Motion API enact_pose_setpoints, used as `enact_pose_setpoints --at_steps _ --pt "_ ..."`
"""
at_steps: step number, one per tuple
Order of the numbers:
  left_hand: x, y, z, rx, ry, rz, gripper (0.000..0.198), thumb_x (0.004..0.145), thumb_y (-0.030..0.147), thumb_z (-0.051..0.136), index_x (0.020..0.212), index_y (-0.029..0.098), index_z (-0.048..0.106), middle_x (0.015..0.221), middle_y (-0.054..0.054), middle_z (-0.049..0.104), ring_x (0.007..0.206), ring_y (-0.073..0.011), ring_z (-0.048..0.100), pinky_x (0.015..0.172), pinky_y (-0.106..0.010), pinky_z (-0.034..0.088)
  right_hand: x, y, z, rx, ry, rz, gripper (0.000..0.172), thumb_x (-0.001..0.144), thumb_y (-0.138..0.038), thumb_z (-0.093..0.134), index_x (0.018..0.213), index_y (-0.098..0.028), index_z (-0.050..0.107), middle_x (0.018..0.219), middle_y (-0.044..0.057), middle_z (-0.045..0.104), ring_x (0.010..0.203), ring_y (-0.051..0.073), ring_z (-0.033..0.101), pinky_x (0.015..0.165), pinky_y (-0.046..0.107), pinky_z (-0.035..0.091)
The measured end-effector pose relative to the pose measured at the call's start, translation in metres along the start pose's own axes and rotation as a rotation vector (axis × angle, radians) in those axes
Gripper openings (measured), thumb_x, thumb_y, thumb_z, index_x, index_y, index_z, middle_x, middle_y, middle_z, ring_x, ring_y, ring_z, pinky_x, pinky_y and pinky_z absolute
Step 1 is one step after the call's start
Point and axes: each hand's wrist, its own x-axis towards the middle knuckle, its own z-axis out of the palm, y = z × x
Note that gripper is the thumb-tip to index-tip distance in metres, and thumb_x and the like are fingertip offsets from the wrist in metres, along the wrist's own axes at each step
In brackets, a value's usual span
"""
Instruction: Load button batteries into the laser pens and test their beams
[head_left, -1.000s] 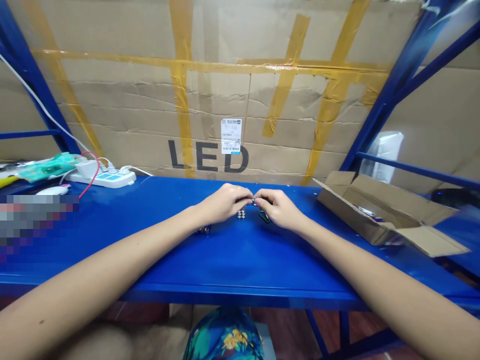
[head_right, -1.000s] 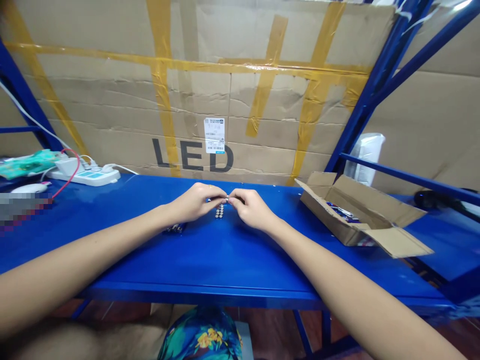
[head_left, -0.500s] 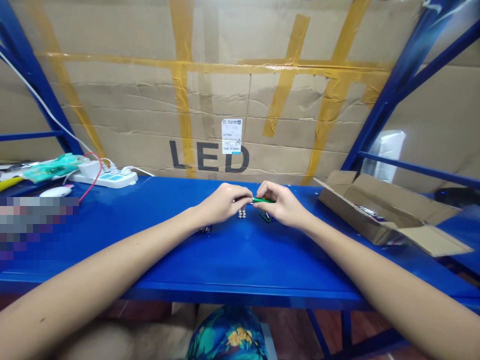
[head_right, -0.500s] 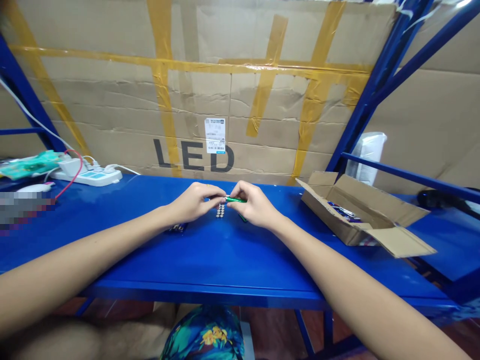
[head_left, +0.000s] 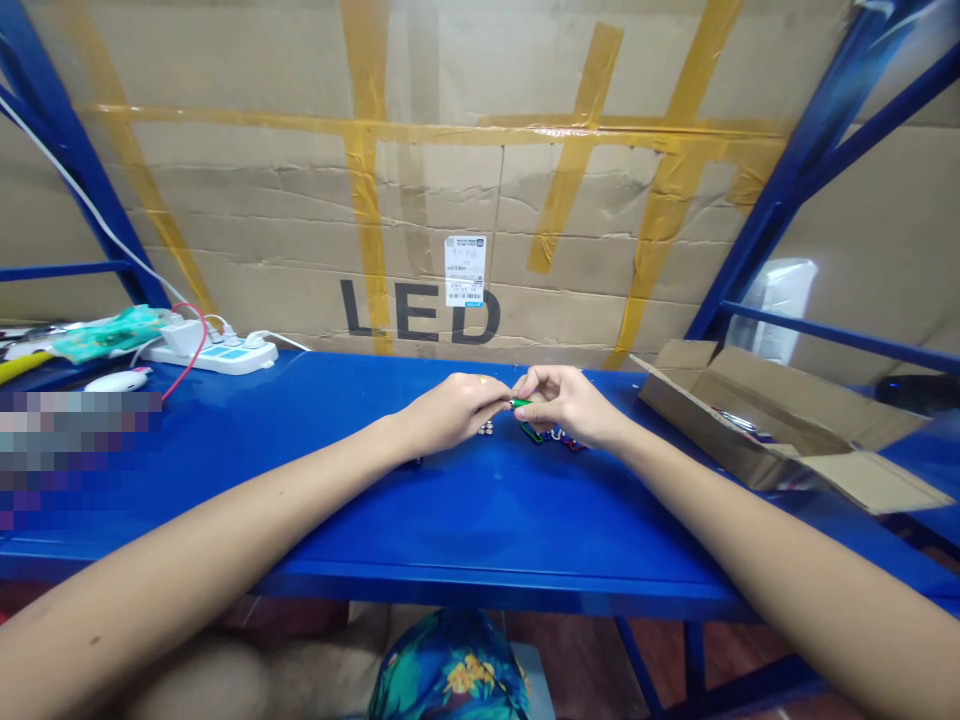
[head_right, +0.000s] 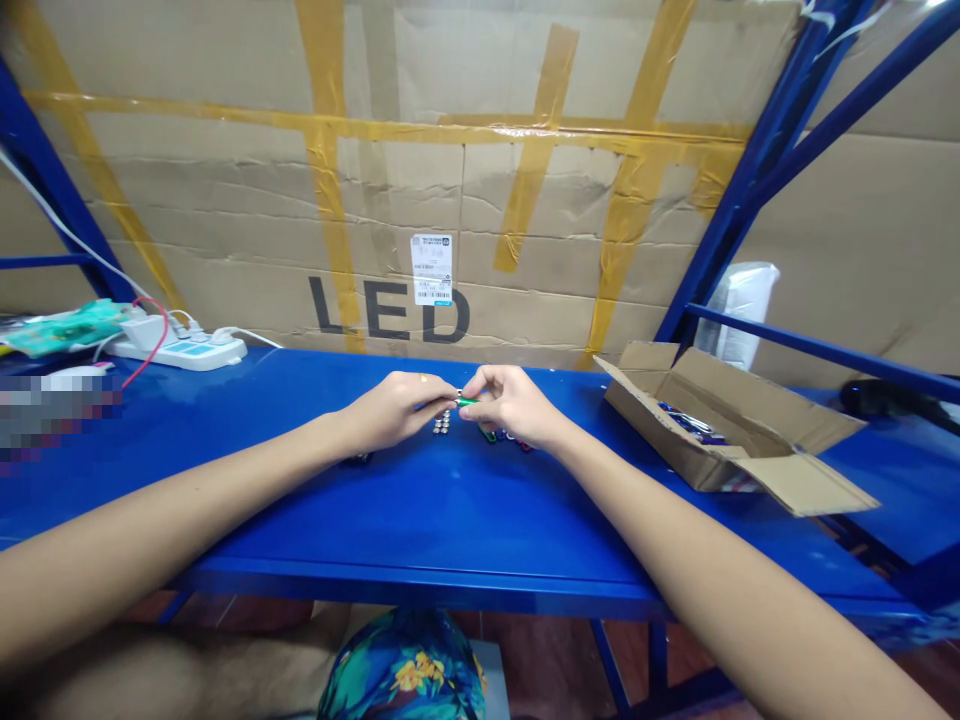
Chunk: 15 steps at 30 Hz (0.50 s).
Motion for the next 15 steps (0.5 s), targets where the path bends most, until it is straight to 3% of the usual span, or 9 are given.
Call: enact_pose_setpoints --at_steps 7,12,15 --pt "0.000 0.002 0.000 0.109 -0.048 0.101 0.026 0.097 0.019 0.038 0.101 0.012 0.063 0.083 -0.009 0.067 0.077 -0.0169 0.063 0.071 -0.029 0.048 0.001 0.004 -0.003 0.145 -0.054 0.055 0.034 0.057 -0.023 0.083 0.073 -0.019 0.054 0.064 -0.001 0.061 0.044 0.008 0.043 0.040 0.024 0.031" --pt "0.005 -0.003 -0.004 0.064 -0.078 0.019 0.023 0.097 0.023 0.042 0.097 0.015 0.064 0.089 -0.008 0.069 0.081 -0.0161 0.064 0.073 -0.028 0.048 0.004 0.003 -0.006 0.034 -0.064 0.020 0.032 0.063 -0.027 0.080 0.078 -0.019 0.054 0.056 -0.004 0.057 0.044 0.010 0.048 0.044 0.026 0.037" --pt "0.010 -0.007 -0.009 0.000 -0.087 -0.063 0.020 0.094 0.023 0.047 0.097 0.016 0.065 0.093 -0.007 0.070 0.082 -0.0159 0.065 0.074 -0.029 0.048 0.007 0.001 -0.008 -0.088 -0.005 -0.029 0.029 0.066 -0.030 0.078 0.080 -0.018 0.056 0.060 -0.002 0.060 0.052 0.012 0.055 0.050 0.028 0.043"
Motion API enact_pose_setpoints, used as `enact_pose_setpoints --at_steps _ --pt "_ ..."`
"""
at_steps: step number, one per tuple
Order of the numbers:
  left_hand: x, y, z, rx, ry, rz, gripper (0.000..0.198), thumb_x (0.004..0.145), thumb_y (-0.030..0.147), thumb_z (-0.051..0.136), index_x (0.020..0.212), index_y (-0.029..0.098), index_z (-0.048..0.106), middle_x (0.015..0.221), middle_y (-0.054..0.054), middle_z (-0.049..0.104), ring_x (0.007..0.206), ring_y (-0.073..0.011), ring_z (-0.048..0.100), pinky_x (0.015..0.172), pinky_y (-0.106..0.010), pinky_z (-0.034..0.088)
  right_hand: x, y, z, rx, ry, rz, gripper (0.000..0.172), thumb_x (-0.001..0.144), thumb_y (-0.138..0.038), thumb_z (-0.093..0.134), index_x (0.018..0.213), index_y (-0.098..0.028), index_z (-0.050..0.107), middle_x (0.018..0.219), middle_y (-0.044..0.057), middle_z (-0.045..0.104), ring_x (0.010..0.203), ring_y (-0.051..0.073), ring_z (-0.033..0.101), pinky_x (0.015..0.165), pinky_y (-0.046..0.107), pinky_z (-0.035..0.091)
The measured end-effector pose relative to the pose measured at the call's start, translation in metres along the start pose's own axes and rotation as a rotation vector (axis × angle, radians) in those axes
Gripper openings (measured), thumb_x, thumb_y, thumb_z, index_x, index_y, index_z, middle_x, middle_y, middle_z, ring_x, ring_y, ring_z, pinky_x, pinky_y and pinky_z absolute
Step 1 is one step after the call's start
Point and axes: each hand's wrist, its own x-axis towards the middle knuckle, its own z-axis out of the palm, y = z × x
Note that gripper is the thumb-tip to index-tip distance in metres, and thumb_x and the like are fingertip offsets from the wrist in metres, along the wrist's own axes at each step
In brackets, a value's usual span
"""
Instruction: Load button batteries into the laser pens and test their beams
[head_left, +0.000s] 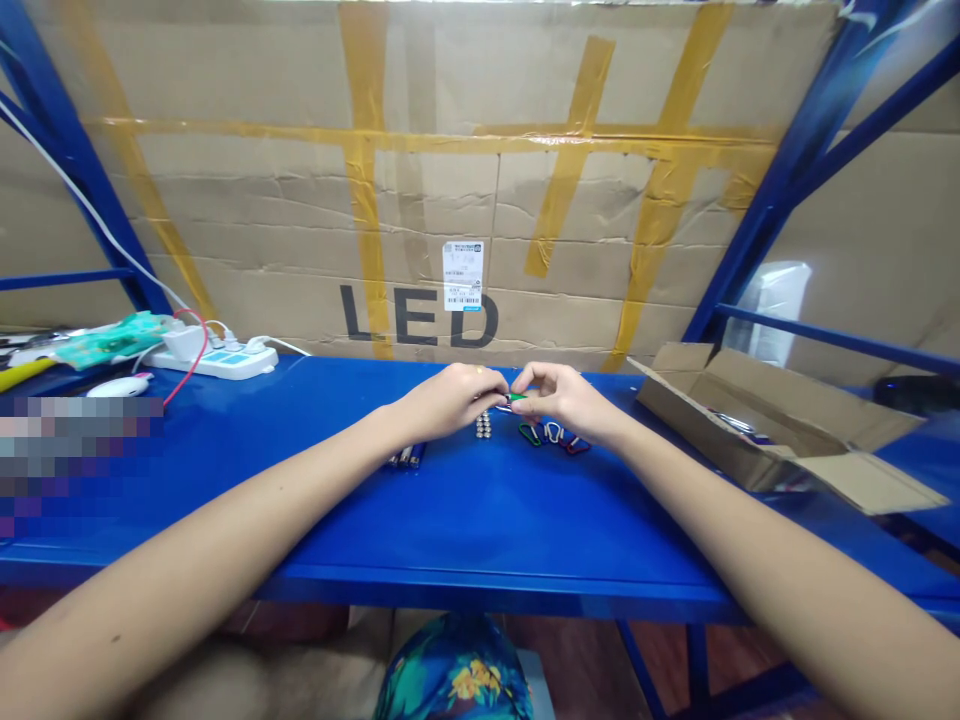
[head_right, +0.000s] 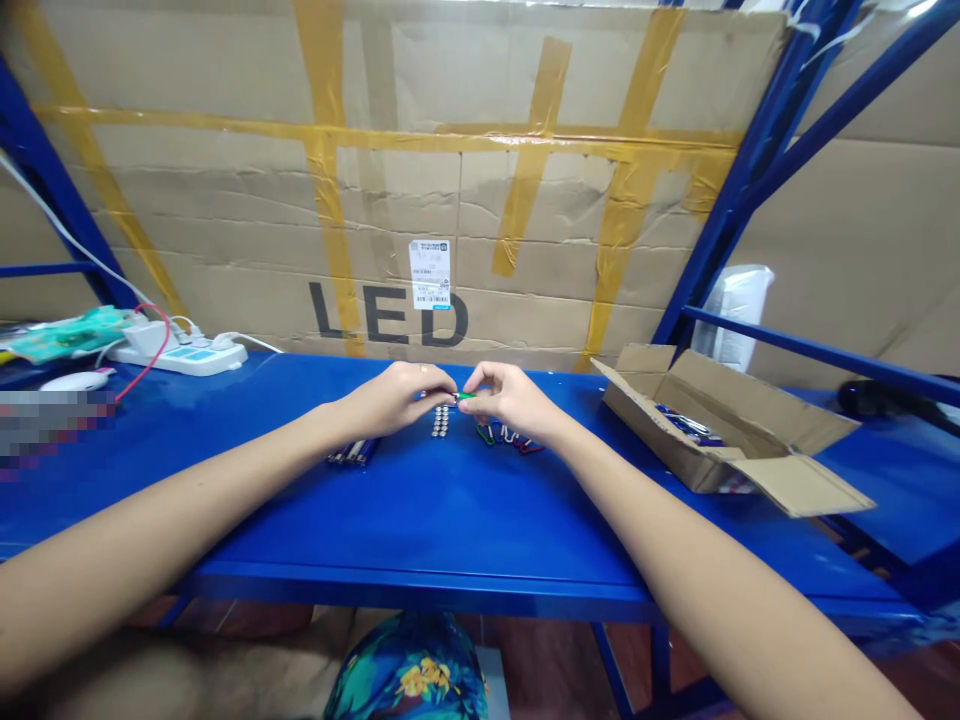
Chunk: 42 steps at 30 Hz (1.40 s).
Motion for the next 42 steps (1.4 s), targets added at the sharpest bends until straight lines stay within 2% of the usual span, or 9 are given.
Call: enact_pose_setpoints --at_steps 5,10,16,21,24,27,32,38,42 --pt "-0.001 -0.011 -0.003 0.001 0.023 -0.131 0.021 0.092 0.021 0.050 0.107 0.016 0.064 0.102 -0.008 0.071 0.091 -0.0174 0.065 0.081 -0.030 0.048 0.004 -0.001 -0.003 -0.050 0.090 -0.045 0.028 0.065 -0.030 0.078 0.081 -0.018 0.058 0.073 0.001 0.064 0.065 0.014 0.060 0.063 0.031 0.049" --pt "-0.009 -0.022 0.002 0.120 -0.060 -0.098 0.022 0.093 0.020 0.045 0.100 0.015 0.065 0.095 -0.008 0.070 0.089 -0.0185 0.064 0.078 -0.031 0.047 0.004 0.001 -0.003 -0.121 0.084 -0.062 0.022 0.071 -0.029 0.073 0.087 -0.018 0.062 0.074 0.002 0.065 0.069 0.016 0.061 0.068 0.033 0.050" --pt "-0.009 0.001 0.008 0.014 -0.047 -0.124 0.029 0.090 0.030 0.055 0.115 0.016 0.055 0.101 -0.009 0.068 0.090 -0.0201 0.064 0.075 -0.032 0.048 0.001 0.000 0.007 -0.115 -0.017 -0.009 0.021 0.076 -0.033 0.069 0.085 -0.018 0.058 0.069 0.002 0.067 0.062 0.015 0.061 0.059 0.030 0.048" --pt "-0.007 0.008 0.013 -0.039 -0.035 -0.040 0.014 0.094 0.026 0.048 0.100 0.017 0.057 0.094 -0.006 0.068 0.086 -0.0176 0.063 0.075 -0.030 0.047 -0.001 -0.002 0.010 -0.085 -0.070 0.033 0.029 0.077 -0.040 0.069 0.085 -0.019 0.051 0.070 0.004 0.069 0.058 0.014 0.061 0.054 0.027 0.046" --pt "-0.006 0.003 0.012 -0.025 0.057 -0.091 0.014 0.093 0.026 0.050 0.094 0.017 0.060 0.091 -0.005 0.067 0.083 -0.0167 0.062 0.074 -0.029 0.046 0.001 -0.002 0.003 -0.311 0.081 0.000 0.022 0.084 -0.039 0.059 0.082 -0.017 0.055 0.074 0.005 0.069 0.061 0.015 0.060 0.057 0.027 0.045" --pt "-0.005 -0.001 0.008 -0.099 0.227 -0.218 0.009 0.086 0.023 0.058 0.088 0.016 0.064 0.082 -0.003 0.065 0.072 -0.0138 0.058 0.068 -0.028 0.044 0.002 -0.003 -0.006 -0.671 0.189 -0.053 0.025 0.087 -0.034 0.052 0.070 -0.017 0.060 0.067 0.004 0.065 0.060 0.015 0.056 0.058 0.028 0.040" --pt "-0.004 -0.009 0.003 -0.397 0.500 -0.465 0.015 0.081 0.029 0.064 0.084 0.015 0.067 0.067 -0.001 0.060 0.064 -0.0128 0.053 0.060 -0.026 0.042 -0.003 -0.005 -0.007 -0.911 -0.003 0.060 0.022 0.077 -0.036 0.064 0.067 -0.018 0.070 0.067 0.004 0.067 0.061 0.016 0.057 0.057 0.028 0.038" --pt "-0.002 -0.016 0.006 -0.583 0.651 -0.473 0.018 0.090 0.028 0.053 0.080 0.015 0.058 0.075 -0.003 0.063 0.071 -0.0130 0.059 0.070 -0.028 0.047 -0.007 -0.005 0.007 -1.116 -0.084 0.119 0.014 0.073 -0.031 0.068 0.065 -0.019 0.071 0.072 0.007 0.068 0.064 0.018 0.059 0.057 0.029 0.037" --pt "-0.001 -0.015 0.009 -0.704 0.676 -0.480 0.016 0.093 0.026 0.048 0.080 0.016 0.052 0.067 0.000 0.058 0.061 -0.0116 0.057 0.061 -0.027 0.048 -0.009 -0.009 0.015 -1.171 -0.080 0.164 0.007 0.069 -0.020 0.065 0.063 -0.019 0.068 0.073 0.008 0.067 0.064 0.019 0.058 0.054 0.028 0.034"
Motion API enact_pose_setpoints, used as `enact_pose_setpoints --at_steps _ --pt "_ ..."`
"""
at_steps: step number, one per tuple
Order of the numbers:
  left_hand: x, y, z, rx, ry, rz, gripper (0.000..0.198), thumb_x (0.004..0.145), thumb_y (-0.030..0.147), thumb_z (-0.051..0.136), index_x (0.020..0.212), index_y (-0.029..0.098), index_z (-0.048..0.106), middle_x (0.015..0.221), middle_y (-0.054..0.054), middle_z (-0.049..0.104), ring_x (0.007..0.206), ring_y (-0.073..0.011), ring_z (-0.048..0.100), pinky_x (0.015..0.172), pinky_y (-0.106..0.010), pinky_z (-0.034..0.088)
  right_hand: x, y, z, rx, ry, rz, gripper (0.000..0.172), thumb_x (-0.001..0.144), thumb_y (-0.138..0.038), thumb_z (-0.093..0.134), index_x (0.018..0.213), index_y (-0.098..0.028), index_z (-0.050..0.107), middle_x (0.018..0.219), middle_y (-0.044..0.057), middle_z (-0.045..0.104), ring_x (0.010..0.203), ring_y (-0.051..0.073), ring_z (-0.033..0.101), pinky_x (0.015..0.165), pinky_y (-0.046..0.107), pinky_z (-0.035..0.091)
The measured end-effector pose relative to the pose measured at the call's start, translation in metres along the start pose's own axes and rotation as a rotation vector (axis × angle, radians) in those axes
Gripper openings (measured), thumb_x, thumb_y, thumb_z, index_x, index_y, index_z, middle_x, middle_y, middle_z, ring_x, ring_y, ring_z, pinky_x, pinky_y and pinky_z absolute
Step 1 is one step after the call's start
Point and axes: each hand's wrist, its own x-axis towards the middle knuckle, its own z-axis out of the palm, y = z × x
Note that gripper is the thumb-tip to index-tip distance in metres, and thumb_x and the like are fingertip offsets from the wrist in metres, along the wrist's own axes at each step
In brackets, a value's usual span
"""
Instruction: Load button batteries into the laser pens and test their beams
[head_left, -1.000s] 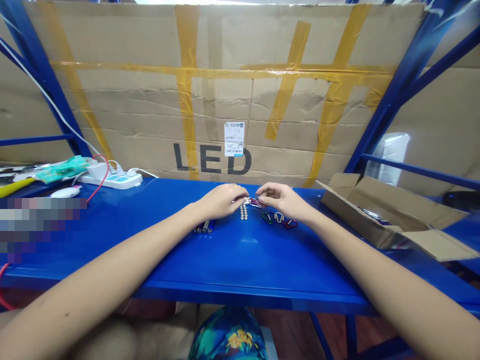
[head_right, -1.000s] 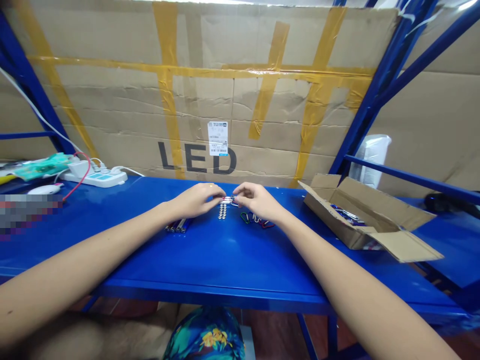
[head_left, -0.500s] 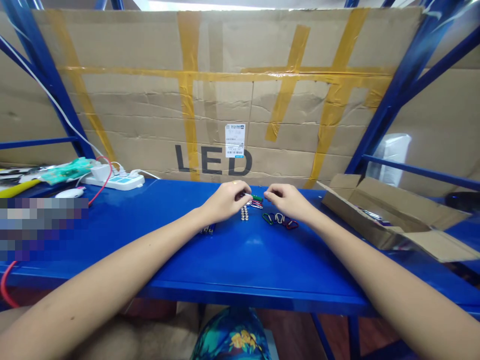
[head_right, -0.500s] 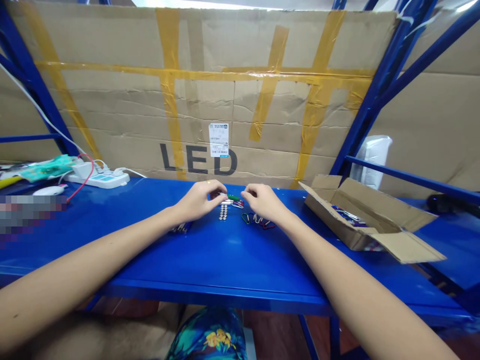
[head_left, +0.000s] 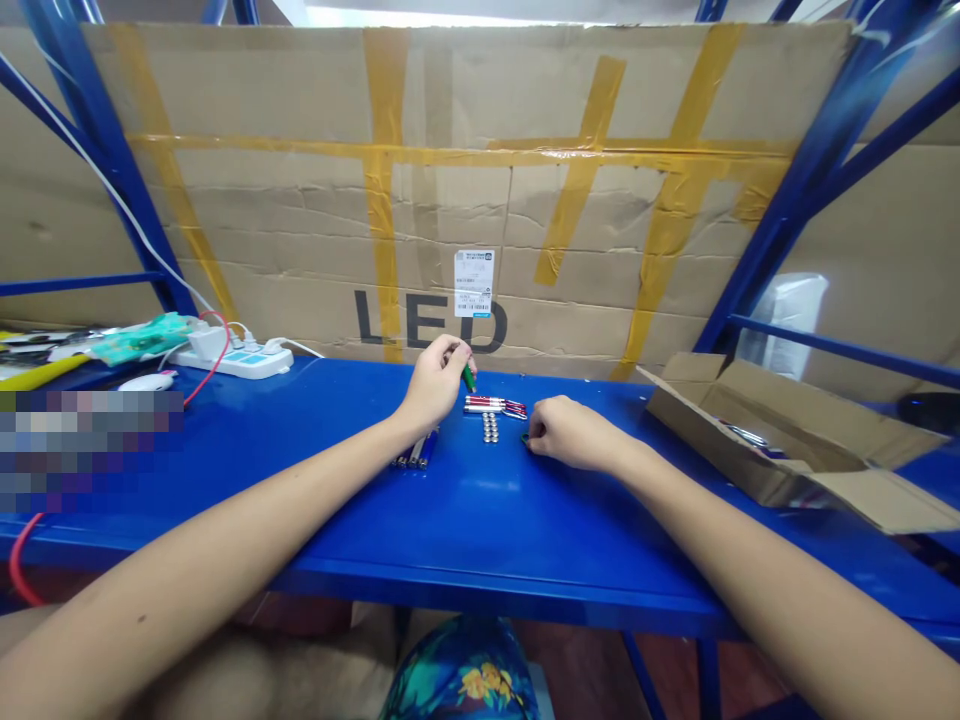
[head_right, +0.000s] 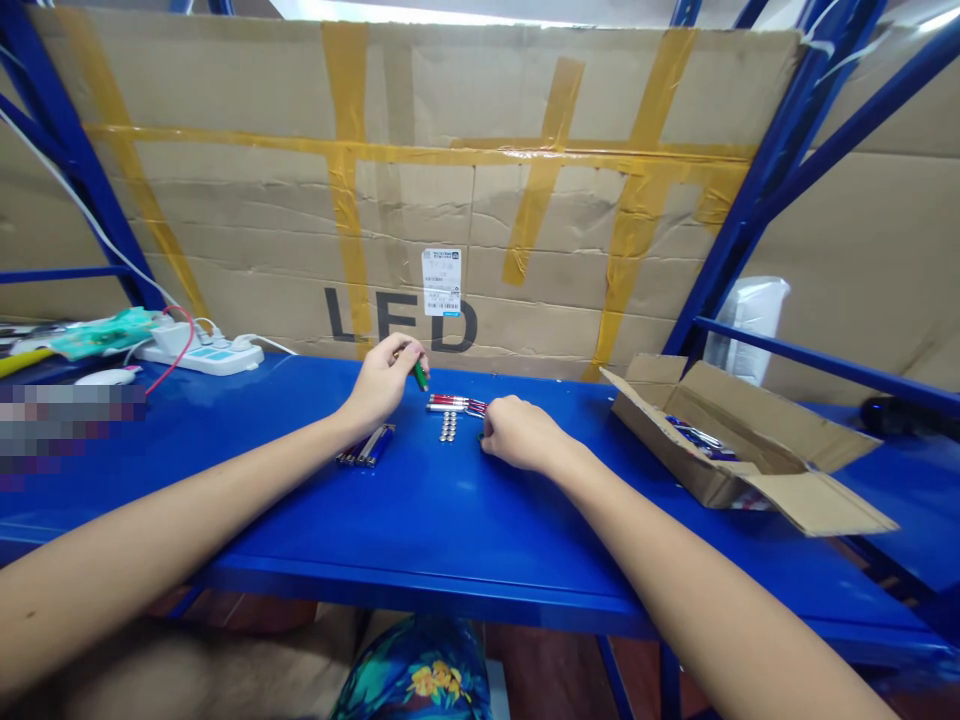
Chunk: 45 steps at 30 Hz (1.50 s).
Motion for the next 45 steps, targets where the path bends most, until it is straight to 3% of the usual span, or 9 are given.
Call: enact_pose_setpoints --at_steps 4,9,17,22,26,34,40,42,45 --pt "-0.005 0.001 0.003 -0.007 -0.027 -0.008 0.012 0.093 0.025 0.046 0.086 0.017 0.051 0.067 0.002 0.053 0.058 -0.0110 0.056 0.056 -0.025 0.045 -0.003 -0.002 -0.006 0.146 0.083 0.039 0.008 0.066 -0.023 0.064 0.060 -0.018 0.063 0.064 0.007 0.065 0.057 0.017 0.056 0.051 0.028 0.034" --pt "-0.016 0.007 0.009 0.156 -0.173 0.048 0.006 0.090 0.021 0.049 0.092 0.018 0.053 0.074 0.001 0.055 0.065 -0.0110 0.054 0.063 -0.026 0.044 -0.002 0.004 -0.016 0.751 0.131 0.058 0.011 0.074 -0.020 0.051 0.063 -0.018 0.053 0.046 0.000 0.054 0.040 0.011 0.047 0.042 0.024 0.033" --pt "-0.025 0.014 0.012 0.439 -0.400 0.294 0.015 0.088 0.016 0.051 0.100 0.019 0.060 0.085 0.000 0.064 0.075 -0.0126 0.057 0.073 -0.028 0.044 -0.004 -0.011 -0.009 1.373 -0.081 0.015 0.011 0.076 -0.020 0.058 0.070 -0.018 0.049 0.058 -0.001 0.053 0.041 0.006 0.038 0.036 0.019 0.023" --pt "-0.022 0.009 0.008 0.573 -0.421 0.446 0.012 0.090 0.019 0.051 0.091 0.019 0.063 0.085 -0.002 0.066 0.081 -0.0144 0.059 0.075 -0.028 0.044 -0.005 -0.014 -0.005 1.454 -0.141 -0.014 0.015 0.079 -0.026 0.062 0.075 -0.018 0.050 0.059 -0.003 0.049 0.044 0.007 0.038 0.037 0.020 0.027" --pt "-0.021 0.007 0.006 0.592 -0.396 0.386 0.011 0.090 0.021 0.053 0.086 0.019 0.063 0.082 -0.002 0.067 0.077 -0.0148 0.060 0.073 -0.028 0.045 -0.005 -0.011 -0.006 1.458 -0.177 -0.095 0.015 0.082 -0.030 0.060 0.087 -0.017 0.056 0.066 -0.001 0.050 0.052 0.009 0.043 0.043 0.023 0.036" --pt "-0.022 0.008 0.008 0.579 -0.378 0.320 0.011 0.087 0.019 0.054 0.082 0.020 0.063 0.081 -0.002 0.069 0.076 -0.0161 0.062 0.072 -0.029 0.044 -0.005 -0.009 -0.009 1.364 -0.168 -0.138 0.017 0.083 -0.030 0.056 0.092 -0.016 0.060 0.063 -0.005 0.034 0.052 0.008 0.028 0.047 0.024 0.037" --pt "-0.023 0.010 0.011 0.572 -0.383 0.314 0.009 0.088 0.018 0.053 0.081 0.019 0.060 0.082 -0.002 0.067 0.078 -0.0162 0.061 0.073 -0.029 0.043 -0.004 -0.014 -0.007 1.276 -0.042 -0.124 0.018 0.086 -0.027 0.047 0.090 -0.015 0.061 0.057 -0.007 0.031 0.047 0.008 0.028 0.046 0.024 0.035" --pt "-0.025 0.012 0.012 0.545 -0.385 0.271 0.006 0.087 0.020 0.055 0.092 0.020 0.057 0.081 -0.001 0.066 0.075 -0.0159 0.060 0.070 -0.028 0.043 -0.002 -0.013 -0.004 1.158 0.028 -0.108 0.023 0.089 -0.026 0.042 0.096 -0.014 0.061 0.055 -0.007 0.034 0.046 0.009 0.034 0.047 0.024 0.036" --pt "-0.029 0.012 0.015 0.494 -0.394 0.187 0.031 0.086 0.022 0.055 0.115 0.019 0.045 0.078 0.000 0.062 0.068 -0.0154 0.057 0.065 -0.029 0.042 0.003 -0.010 0.003 0.864 0.171 -0.111 0.029 0.089 -0.021 0.038 0.106 -0.012 0.061 0.057 -0.003 0.049 0.051 0.012 0.047 0.053 0.025 0.040"
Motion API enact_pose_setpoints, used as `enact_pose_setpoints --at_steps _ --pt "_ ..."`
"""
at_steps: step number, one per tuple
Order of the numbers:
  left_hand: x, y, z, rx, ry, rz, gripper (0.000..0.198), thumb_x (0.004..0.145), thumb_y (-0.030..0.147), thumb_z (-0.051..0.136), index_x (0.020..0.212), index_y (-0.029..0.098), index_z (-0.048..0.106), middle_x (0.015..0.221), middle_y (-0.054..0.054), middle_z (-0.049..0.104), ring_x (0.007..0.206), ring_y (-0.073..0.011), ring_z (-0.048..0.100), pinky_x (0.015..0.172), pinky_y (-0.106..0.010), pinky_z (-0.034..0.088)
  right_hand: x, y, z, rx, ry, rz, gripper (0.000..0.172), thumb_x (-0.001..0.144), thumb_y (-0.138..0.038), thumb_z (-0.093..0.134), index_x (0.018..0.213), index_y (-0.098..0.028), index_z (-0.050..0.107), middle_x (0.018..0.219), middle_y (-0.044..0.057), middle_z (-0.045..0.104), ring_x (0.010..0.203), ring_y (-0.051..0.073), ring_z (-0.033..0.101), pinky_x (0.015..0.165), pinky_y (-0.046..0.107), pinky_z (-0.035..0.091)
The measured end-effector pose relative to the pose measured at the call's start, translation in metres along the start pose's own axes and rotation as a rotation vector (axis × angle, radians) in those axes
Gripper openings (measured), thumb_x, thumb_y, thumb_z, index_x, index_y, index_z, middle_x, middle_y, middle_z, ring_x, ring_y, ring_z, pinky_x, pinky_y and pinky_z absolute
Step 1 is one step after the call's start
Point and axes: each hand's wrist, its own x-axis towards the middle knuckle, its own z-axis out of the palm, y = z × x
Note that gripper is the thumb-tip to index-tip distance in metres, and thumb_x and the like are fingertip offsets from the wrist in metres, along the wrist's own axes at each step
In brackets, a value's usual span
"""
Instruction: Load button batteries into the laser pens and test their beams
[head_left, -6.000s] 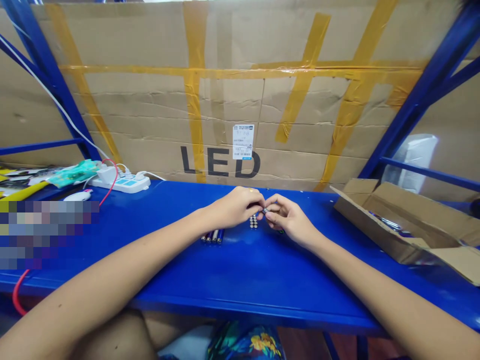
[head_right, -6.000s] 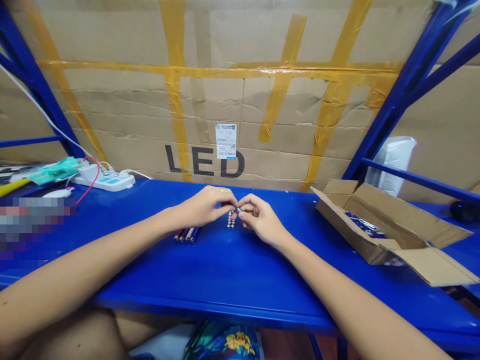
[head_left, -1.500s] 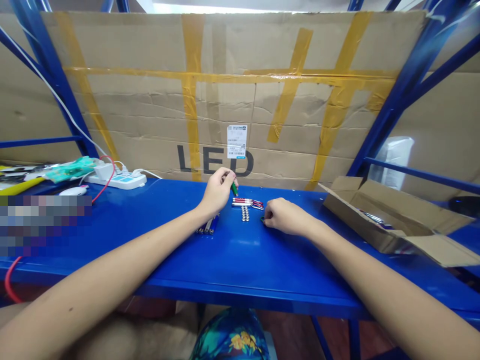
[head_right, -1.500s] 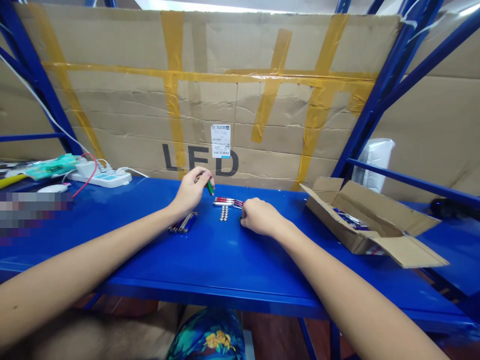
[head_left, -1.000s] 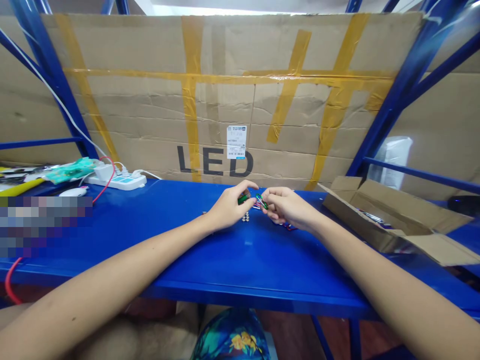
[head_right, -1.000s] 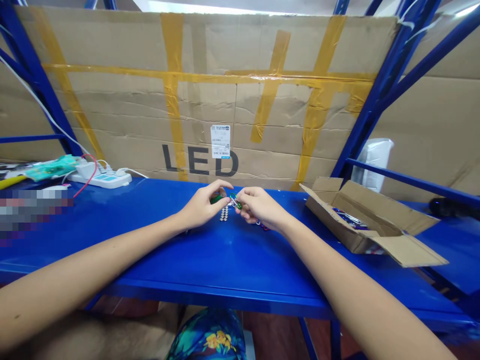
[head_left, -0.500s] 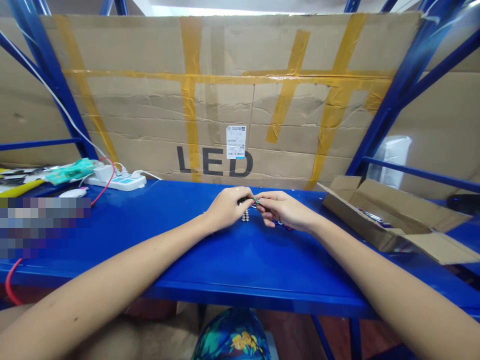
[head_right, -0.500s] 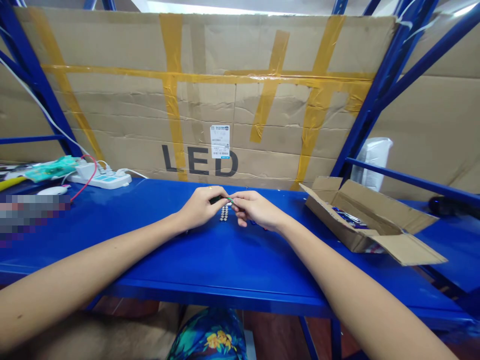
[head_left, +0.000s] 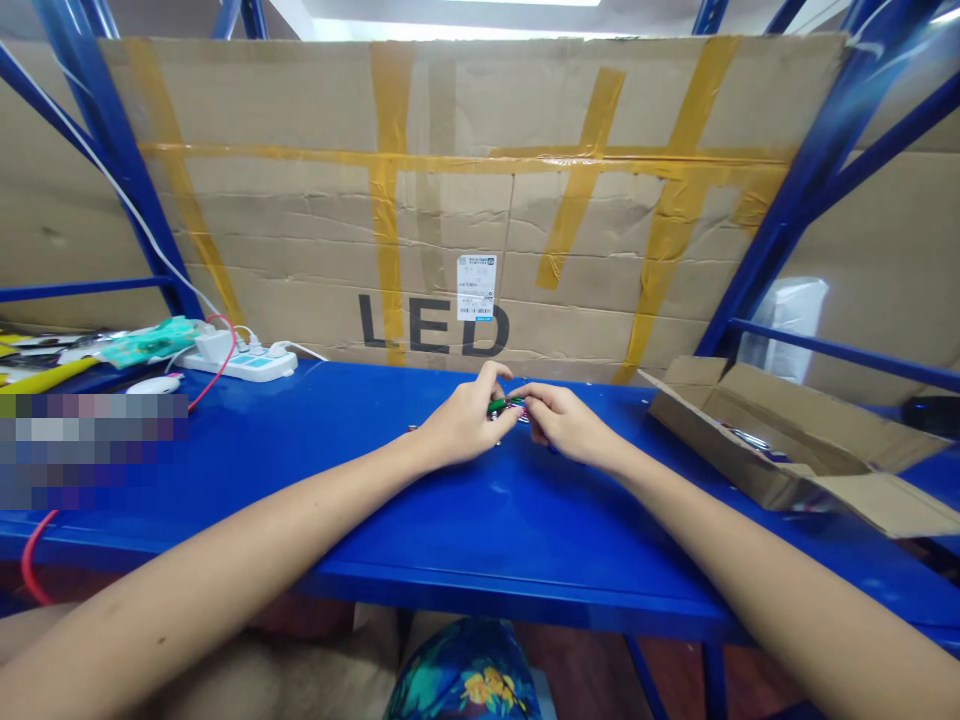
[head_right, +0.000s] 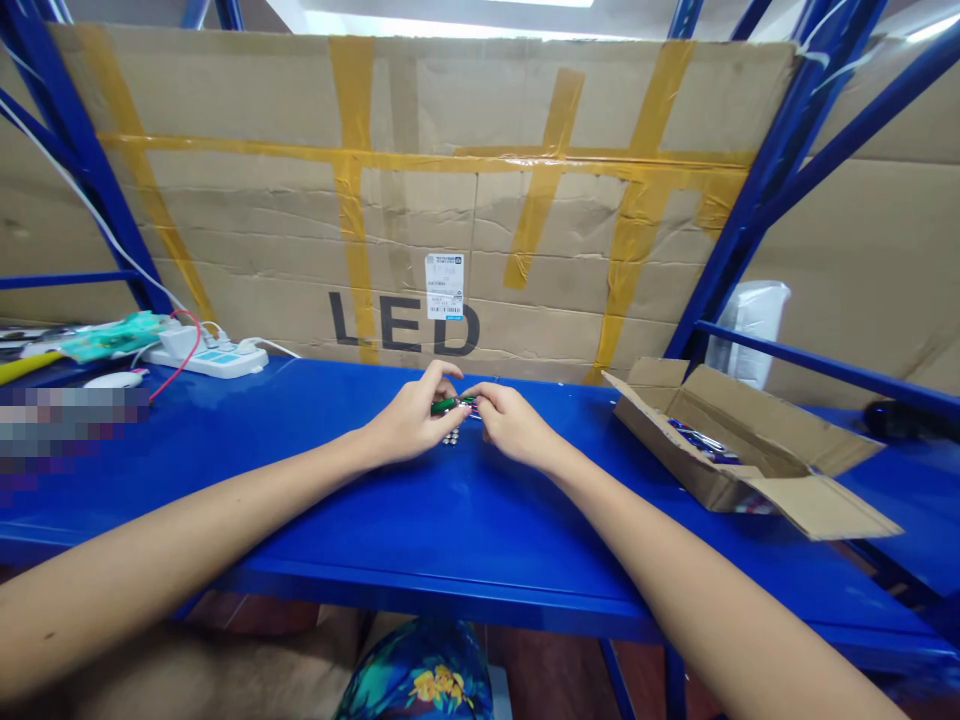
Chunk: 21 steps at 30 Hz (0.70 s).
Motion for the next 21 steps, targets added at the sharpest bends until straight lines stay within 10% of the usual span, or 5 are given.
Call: enact_pose_setpoints --at_steps 8,21 --pt "-0.005 0.000 0.005 -0.086 -0.108 -0.030 0.031 0.090 0.017 0.042 0.121 0.019 0.036 0.089 -0.007 0.063 0.077 -0.0182 0.061 0.070 -0.032 0.045 0.001 0.007 0.008 -0.329 0.151 -0.155 0.032 0.090 -0.013 0.037 0.105 -0.014 0.064 0.101 0.011 0.070 0.091 0.020 0.063 0.081 0.031 0.045" --pt "-0.002 -0.007 0.007 0.013 -0.015 -0.071 0.019 0.092 0.023 0.046 0.110 0.019 0.048 0.075 -0.002 0.066 0.072 -0.0183 0.062 0.067 -0.031 0.044 0.001 0.006 0.012 -0.308 0.148 -0.109 0.030 0.091 -0.016 0.038 0.110 -0.014 0.061 0.108 0.013 0.068 0.099 0.021 0.062 0.086 0.032 0.044"
